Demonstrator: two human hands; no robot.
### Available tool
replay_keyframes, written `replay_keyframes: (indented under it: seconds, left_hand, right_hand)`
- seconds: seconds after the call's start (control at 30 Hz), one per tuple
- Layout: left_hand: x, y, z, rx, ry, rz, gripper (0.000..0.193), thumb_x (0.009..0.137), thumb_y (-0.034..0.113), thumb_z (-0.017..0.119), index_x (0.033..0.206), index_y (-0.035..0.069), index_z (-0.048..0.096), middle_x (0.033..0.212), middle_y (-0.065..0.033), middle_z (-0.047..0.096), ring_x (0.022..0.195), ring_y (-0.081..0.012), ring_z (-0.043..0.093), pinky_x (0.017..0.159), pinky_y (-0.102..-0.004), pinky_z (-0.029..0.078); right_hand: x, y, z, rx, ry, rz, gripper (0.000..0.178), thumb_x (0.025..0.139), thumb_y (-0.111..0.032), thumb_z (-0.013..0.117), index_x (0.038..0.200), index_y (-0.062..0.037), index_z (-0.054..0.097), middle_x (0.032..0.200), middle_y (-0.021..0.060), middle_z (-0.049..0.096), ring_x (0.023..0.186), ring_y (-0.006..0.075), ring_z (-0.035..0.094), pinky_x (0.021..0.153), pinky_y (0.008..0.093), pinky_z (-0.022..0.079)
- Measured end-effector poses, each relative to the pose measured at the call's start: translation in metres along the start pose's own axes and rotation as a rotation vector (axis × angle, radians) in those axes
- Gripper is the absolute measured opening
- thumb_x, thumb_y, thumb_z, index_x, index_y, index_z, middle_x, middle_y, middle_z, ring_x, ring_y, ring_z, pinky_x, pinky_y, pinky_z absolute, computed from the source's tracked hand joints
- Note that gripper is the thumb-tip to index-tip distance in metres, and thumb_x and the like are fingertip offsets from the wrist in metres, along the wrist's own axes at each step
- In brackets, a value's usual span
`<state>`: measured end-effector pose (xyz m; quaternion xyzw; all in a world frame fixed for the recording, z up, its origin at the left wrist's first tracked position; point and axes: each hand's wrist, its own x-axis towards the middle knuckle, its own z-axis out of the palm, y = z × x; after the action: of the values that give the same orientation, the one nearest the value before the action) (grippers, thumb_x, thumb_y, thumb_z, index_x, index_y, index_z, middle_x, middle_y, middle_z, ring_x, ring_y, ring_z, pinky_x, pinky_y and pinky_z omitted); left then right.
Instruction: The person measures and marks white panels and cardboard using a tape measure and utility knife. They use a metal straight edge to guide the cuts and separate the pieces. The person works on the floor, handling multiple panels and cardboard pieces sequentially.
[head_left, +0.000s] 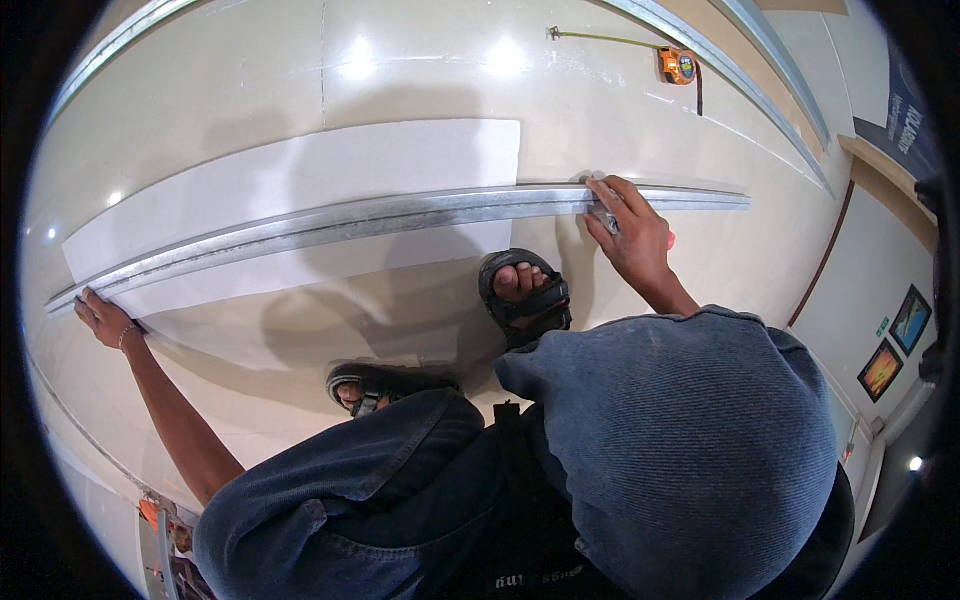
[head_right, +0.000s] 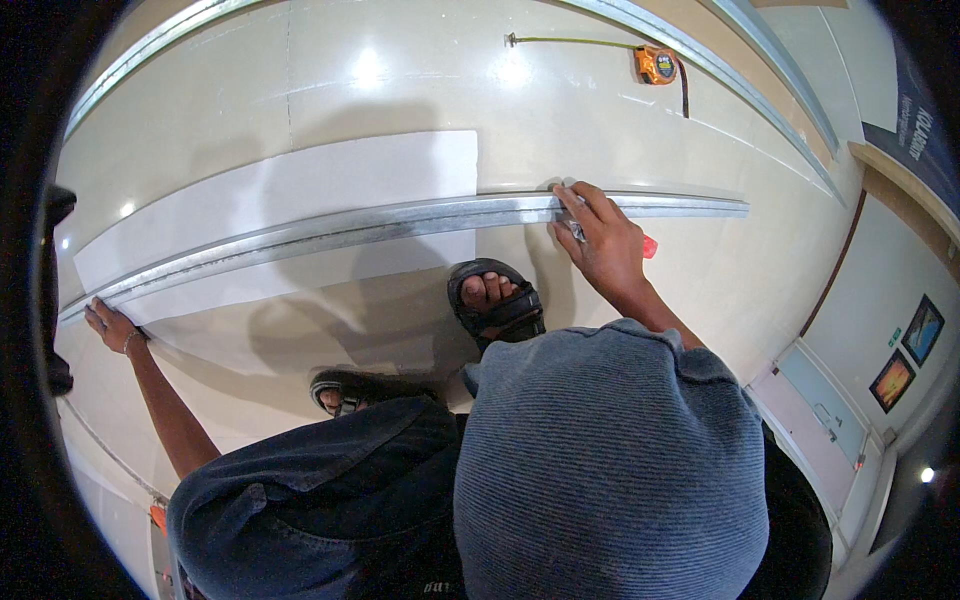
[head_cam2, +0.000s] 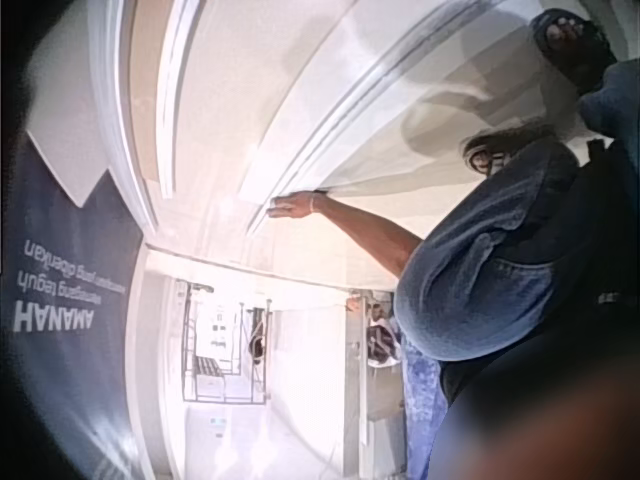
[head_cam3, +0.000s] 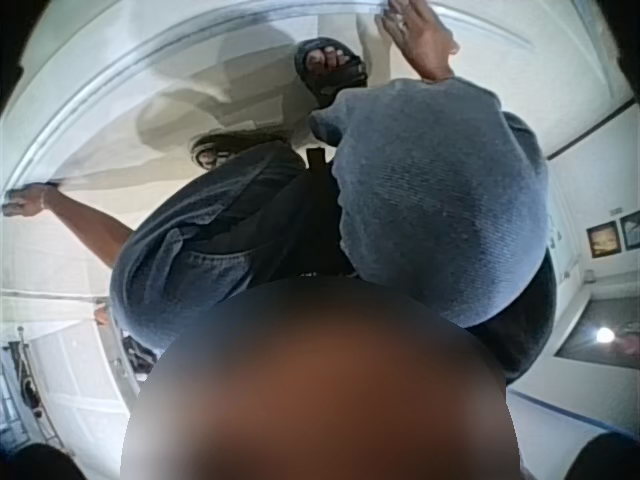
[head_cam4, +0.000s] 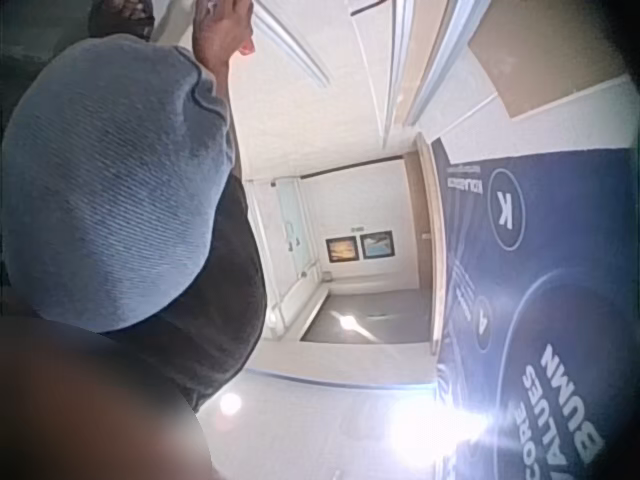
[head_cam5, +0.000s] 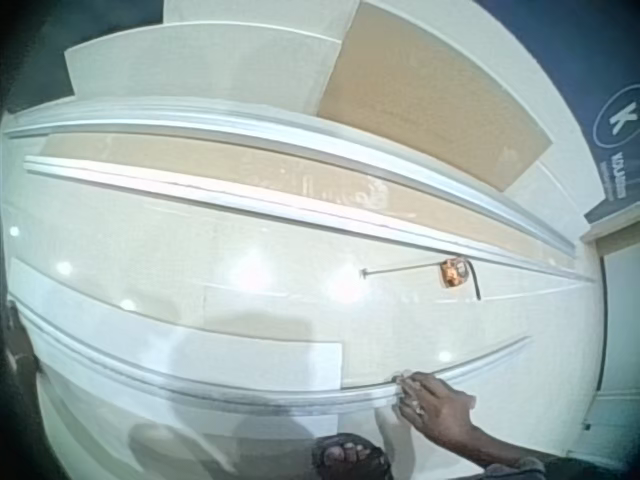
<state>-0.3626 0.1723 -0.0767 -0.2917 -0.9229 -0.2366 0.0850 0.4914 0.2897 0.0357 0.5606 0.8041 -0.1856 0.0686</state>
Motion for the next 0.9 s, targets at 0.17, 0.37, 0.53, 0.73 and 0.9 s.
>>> replay_keyframes:
  seconds: [0.17, 0.37, 0.53, 0.73, 0.9]
  left_hand:
    - [0.002, -0.004, 0.001, 0.002, -0.003, -0.033, 0.083, 0.108, 0.067, 0.048, 0.161, 0.004, 0.051, 0.172, -0.0154, 0.044, 0.159, -0.0316, 0.04, 0.129, -0.0369, 0.03]
    - [0.025, -0.075, 0.017, 0.042, 0.008, 0.089, 0.075, 0.109, 0.065, 0.049, 0.16, 0.01, 0.055, 0.172, -0.0122, 0.044, 0.158, -0.0318, 0.042, 0.128, -0.0394, 0.032]
    - [0.015, -0.067, 0.034, 0.168, -0.021, 0.369, 0.058, 0.117, 0.035, 0.039, 0.169, 0.009, 0.038, 0.177, -0.0149, 0.032, 0.164, -0.0281, 0.03, 0.134, -0.0382, 0.023]
    - [-0.028, 0.054, 0.007, -0.179, 0.044, 0.03, 0.057, 0.113, 0.033, 0.055, 0.158, -0.002, 0.053, 0.17, -0.0264, 0.042, 0.159, -0.0389, 0.038, 0.13, -0.0426, 0.03]
    - [-0.032, 0.085, -0.006, -0.25, 0.006, -0.086, 0.057, 0.113, 0.032, 0.056, 0.158, -0.003, 0.052, 0.172, -0.0258, 0.038, 0.16, -0.0378, 0.037, 0.13, -0.0414, 0.031]
  right_hand:
    - [0.001, -0.002, -0.001, -0.03, -0.035, 0.032, 0.055, 0.093, -0.025, 0.084, 0.144, -0.0132, 0.068, 0.139, 0.0107, 0.067, 0.112, 0.0259, 0.075, 0.082, 0.0363, 0.065]
    - [-0.006, 0.007, 0.006, 0.078, -0.033, 0.06, 0.056, 0.092, -0.023, 0.084, 0.146, -0.0163, 0.067, 0.142, 0.0131, 0.066, 0.119, 0.0314, 0.073, 0.096, 0.0418, 0.063]
    - [-0.009, 0.006, 0.001, 0.147, -0.079, 0.181, 0.06, 0.088, -0.013, 0.085, 0.146, -0.0169, 0.068, 0.146, 0.0175, 0.064, 0.132, 0.0362, 0.066, 0.107, 0.0452, 0.057]
    - [-0.01, 0.006, -0.008, 0.162, -0.049, 0.162, 0.058, 0.091, -0.008, 0.081, 0.147, -0.013, 0.067, 0.146, 0.016, 0.063, 0.129, 0.0359, 0.067, 0.104, 0.0425, 0.057]
    - [-0.012, 0.011, -0.003, 0.171, -0.06, 0.182, 0.058, 0.091, -0.005, 0.081, 0.148, -0.0122, 0.066, 0.148, 0.0155, 0.062, 0.125, 0.0337, 0.07, 0.103, 0.041, 0.058]
